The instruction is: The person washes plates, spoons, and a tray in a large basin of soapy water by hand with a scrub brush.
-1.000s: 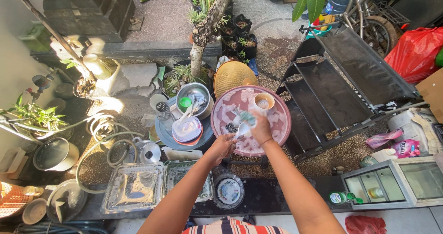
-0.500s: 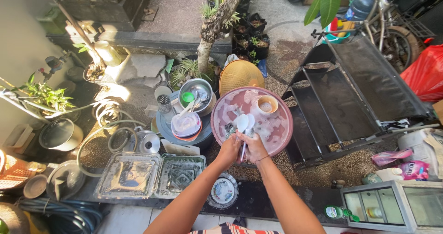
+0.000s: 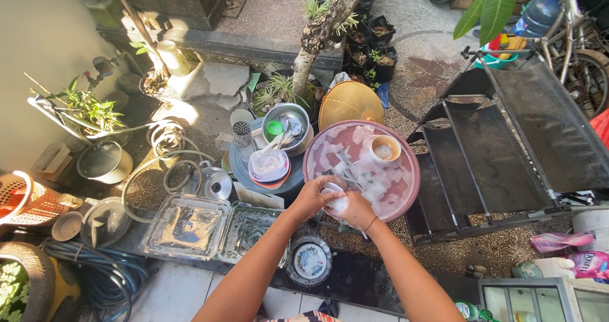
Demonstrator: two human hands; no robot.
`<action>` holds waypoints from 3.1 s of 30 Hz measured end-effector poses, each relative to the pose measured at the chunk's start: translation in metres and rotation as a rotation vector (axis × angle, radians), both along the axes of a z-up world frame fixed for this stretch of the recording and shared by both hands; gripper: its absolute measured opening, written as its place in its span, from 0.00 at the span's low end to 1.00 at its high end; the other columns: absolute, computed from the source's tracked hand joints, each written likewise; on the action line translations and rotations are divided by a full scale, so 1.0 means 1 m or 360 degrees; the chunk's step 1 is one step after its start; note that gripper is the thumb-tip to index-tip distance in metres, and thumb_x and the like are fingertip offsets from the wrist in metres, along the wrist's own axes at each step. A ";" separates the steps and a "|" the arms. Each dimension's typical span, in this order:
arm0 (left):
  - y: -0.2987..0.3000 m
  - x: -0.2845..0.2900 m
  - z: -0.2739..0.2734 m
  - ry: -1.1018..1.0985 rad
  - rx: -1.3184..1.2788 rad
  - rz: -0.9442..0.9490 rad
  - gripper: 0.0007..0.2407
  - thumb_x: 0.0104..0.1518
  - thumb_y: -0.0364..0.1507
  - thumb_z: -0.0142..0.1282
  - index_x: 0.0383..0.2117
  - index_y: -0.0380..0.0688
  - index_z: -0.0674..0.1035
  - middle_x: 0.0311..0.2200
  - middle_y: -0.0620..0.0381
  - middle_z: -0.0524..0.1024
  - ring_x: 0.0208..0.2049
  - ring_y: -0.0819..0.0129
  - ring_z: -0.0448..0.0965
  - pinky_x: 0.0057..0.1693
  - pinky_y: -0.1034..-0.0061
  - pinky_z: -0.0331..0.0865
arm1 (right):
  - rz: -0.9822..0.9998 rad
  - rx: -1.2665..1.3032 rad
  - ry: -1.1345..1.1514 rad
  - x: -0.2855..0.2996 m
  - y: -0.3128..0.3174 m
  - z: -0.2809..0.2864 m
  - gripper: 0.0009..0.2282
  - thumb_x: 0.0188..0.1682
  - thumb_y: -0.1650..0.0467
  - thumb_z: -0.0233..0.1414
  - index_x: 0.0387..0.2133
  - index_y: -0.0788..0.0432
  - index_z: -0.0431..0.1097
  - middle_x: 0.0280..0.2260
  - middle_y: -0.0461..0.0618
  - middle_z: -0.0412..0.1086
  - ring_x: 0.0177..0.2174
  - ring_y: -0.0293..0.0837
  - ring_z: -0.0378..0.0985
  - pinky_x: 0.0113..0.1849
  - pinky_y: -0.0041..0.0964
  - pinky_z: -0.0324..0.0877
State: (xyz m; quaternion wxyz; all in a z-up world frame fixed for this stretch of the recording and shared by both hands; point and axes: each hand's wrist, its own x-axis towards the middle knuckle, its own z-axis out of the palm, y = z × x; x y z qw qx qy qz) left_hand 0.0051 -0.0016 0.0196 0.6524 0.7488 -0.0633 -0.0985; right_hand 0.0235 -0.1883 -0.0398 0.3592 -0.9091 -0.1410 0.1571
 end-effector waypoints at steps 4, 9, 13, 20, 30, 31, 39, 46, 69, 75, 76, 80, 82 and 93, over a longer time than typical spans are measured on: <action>0.016 0.016 -0.025 0.0054 0.0136 0.0171 0.13 0.54 0.25 0.64 0.44 0.33 0.81 0.33 0.50 0.83 0.29 0.72 0.82 0.31 0.76 0.78 | 0.0252 -0.0268 -0.0004 0.011 -0.005 0.036 0.23 0.38 0.54 0.64 0.41 0.54 0.75 0.35 0.53 0.78 0.35 0.52 0.82 0.41 0.43 0.75; 0.050 0.040 -0.027 0.0324 0.0316 0.0576 0.13 0.57 0.25 0.60 0.47 0.33 0.79 0.30 0.40 0.83 0.19 0.64 0.79 0.26 0.71 0.72 | 0.0024 -0.0712 -0.0798 0.007 0.009 0.054 0.06 0.45 0.72 0.54 0.34 0.53 0.75 0.29 0.50 0.76 0.35 0.51 0.79 0.40 0.49 0.70; 0.051 0.045 -0.021 0.0348 0.0428 0.0587 0.12 0.59 0.25 0.56 0.47 0.31 0.78 0.32 0.42 0.83 0.19 0.65 0.81 0.27 0.72 0.75 | -0.0078 -0.0814 -0.1257 0.001 0.069 0.050 0.03 0.44 0.71 0.53 0.28 0.55 0.75 0.29 0.50 0.74 0.36 0.52 0.79 0.38 0.48 0.70; 0.134 0.066 -0.068 0.0153 0.0131 0.0757 0.14 0.55 0.23 0.60 0.48 0.33 0.78 0.35 0.51 0.81 0.24 0.66 0.83 0.25 0.71 0.77 | 0.0193 -0.0154 -0.0729 0.005 0.084 0.031 0.15 0.47 0.58 0.56 0.26 0.59 0.75 0.28 0.56 0.72 0.30 0.58 0.76 0.32 0.50 0.69; 0.204 0.083 -0.106 0.0583 -0.0308 0.0672 0.26 0.60 0.36 0.52 0.65 0.53 0.60 0.47 0.51 0.74 0.41 0.64 0.79 0.44 0.66 0.74 | -0.0623 0.0631 0.0093 0.047 0.165 -0.136 0.20 0.57 0.58 0.45 0.26 0.63 0.71 0.20 0.58 0.67 0.23 0.52 0.68 0.29 0.48 0.65; 0.208 0.082 -0.114 0.0642 -0.0244 0.0695 0.26 0.61 0.37 0.51 0.66 0.54 0.60 0.49 0.53 0.71 0.44 0.64 0.75 0.47 0.65 0.71 | -0.0733 0.0605 0.0027 0.061 0.179 -0.149 0.21 0.57 0.58 0.43 0.26 0.63 0.71 0.19 0.57 0.68 0.22 0.51 0.69 0.29 0.48 0.64; 0.249 0.060 -0.188 0.0485 0.0105 0.0449 0.17 0.62 0.36 0.53 0.54 0.42 0.77 0.43 0.48 0.80 0.43 0.66 0.77 0.53 0.74 0.69 | -0.1473 0.1049 0.0523 0.192 0.251 -0.185 0.24 0.56 0.54 0.46 0.30 0.63 0.76 0.22 0.53 0.68 0.23 0.50 0.66 0.28 0.49 0.60; 0.247 0.061 -0.156 0.0823 0.0029 0.0408 0.16 0.60 0.33 0.55 0.54 0.48 0.74 0.44 0.58 0.77 0.42 0.72 0.75 0.48 0.73 0.69 | -0.1410 0.1749 0.1083 0.158 0.257 -0.200 0.11 0.46 0.65 0.56 0.30 0.64 0.73 0.28 0.53 0.72 0.28 0.49 0.75 0.36 0.52 0.72; 0.007 0.035 -0.168 0.0863 -0.1193 0.0414 0.12 0.62 0.21 0.51 0.49 0.46 0.68 0.41 0.58 0.71 0.37 0.74 0.75 0.41 0.76 0.74 | -0.1063 0.2120 0.0982 -0.012 -0.040 -0.101 0.19 0.54 0.65 0.54 0.55 0.65 0.67 0.42 0.52 0.75 0.37 0.47 0.81 0.19 0.22 0.66; -0.048 0.039 -0.154 0.0607 -0.1131 0.0393 0.11 0.62 0.19 0.50 0.49 0.42 0.68 0.41 0.54 0.72 0.36 0.71 0.75 0.40 0.75 0.75 | -0.0582 0.2599 0.0874 -0.025 -0.087 -0.069 0.26 0.53 0.62 0.51 0.61 0.66 0.59 0.58 0.63 0.65 0.54 0.65 0.71 0.27 0.30 0.77; -0.053 0.041 -0.149 0.0561 -0.1098 0.0402 0.11 0.62 0.18 0.50 0.49 0.42 0.68 0.41 0.54 0.71 0.36 0.71 0.74 0.40 0.75 0.76 | -0.0626 0.2548 0.0854 -0.026 -0.091 -0.064 0.27 0.53 0.62 0.51 0.62 0.65 0.58 0.60 0.65 0.63 0.55 0.67 0.69 0.32 0.31 0.78; -0.059 0.058 -0.109 0.0638 -0.0868 0.0370 0.13 0.61 0.20 0.48 0.50 0.43 0.66 0.44 0.57 0.70 0.35 0.73 0.74 0.39 0.73 0.77 | -0.0487 0.2552 0.0747 -0.023 -0.096 -0.036 0.26 0.52 0.67 0.55 0.64 0.60 0.60 0.62 0.52 0.61 0.57 0.57 0.66 0.44 0.41 0.74; -0.051 0.066 -0.090 0.0659 -0.0635 0.0052 0.19 0.57 0.19 0.47 0.55 0.48 0.65 0.45 0.57 0.70 0.37 0.73 0.74 0.39 0.74 0.77 | -0.0719 0.2180 0.0627 -0.020 -0.085 -0.019 0.25 0.49 0.67 0.56 0.61 0.61 0.61 0.62 0.52 0.61 0.57 0.56 0.66 0.56 0.48 0.69; -0.072 0.049 -0.193 0.0650 -0.0571 0.0570 0.16 0.59 0.21 0.55 0.53 0.38 0.70 0.42 0.50 0.78 0.40 0.63 0.81 0.45 0.70 0.79 | -0.0408 0.1209 0.0362 -0.031 -0.032 -0.022 0.20 0.54 0.64 0.51 0.59 0.58 0.66 0.57 0.49 0.68 0.52 0.37 0.69 0.55 0.33 0.64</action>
